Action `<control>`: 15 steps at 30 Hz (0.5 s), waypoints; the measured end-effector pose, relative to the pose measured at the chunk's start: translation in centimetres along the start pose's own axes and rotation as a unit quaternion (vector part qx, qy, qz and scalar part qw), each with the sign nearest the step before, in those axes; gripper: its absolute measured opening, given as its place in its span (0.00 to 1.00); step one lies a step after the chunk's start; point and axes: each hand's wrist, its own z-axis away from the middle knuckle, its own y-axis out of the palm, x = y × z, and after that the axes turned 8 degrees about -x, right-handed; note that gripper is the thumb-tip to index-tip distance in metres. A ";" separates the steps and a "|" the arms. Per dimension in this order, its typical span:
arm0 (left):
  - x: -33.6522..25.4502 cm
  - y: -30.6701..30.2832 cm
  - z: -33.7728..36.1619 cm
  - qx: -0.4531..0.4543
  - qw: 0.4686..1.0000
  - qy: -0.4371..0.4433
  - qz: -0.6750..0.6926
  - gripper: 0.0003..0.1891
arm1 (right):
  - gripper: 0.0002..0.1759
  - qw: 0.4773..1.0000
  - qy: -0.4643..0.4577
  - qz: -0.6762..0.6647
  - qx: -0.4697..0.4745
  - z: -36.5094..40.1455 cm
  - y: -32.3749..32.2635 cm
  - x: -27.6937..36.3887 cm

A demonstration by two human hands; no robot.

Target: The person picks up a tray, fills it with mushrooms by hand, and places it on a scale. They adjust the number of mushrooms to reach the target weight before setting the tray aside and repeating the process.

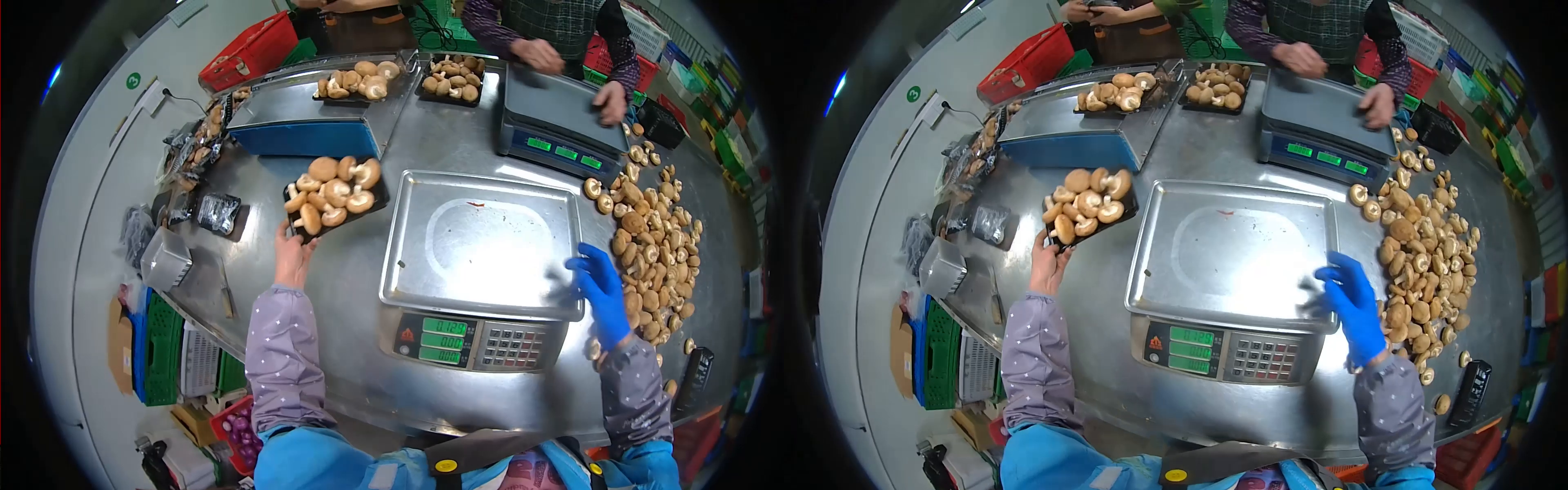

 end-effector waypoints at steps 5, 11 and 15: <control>4.3 -4.2 -3.5 -0.134 0.990 -0.046 -0.005 0.31 | 0.17 0.993 0.011 0.070 -0.093 2.5 -4.5 -1.6; 6.9 -5.2 -5.6 -0.141 0.986 -0.064 0.062 0.29 | 0.13 0.980 0.044 0.088 -0.175 5.2 -10.2 -4.3; 7.6 -6.0 -6.1 -0.161 0.982 -0.058 0.081 0.28 | 0.14 0.966 0.081 0.119 -0.216 6.9 -14.7 -6.2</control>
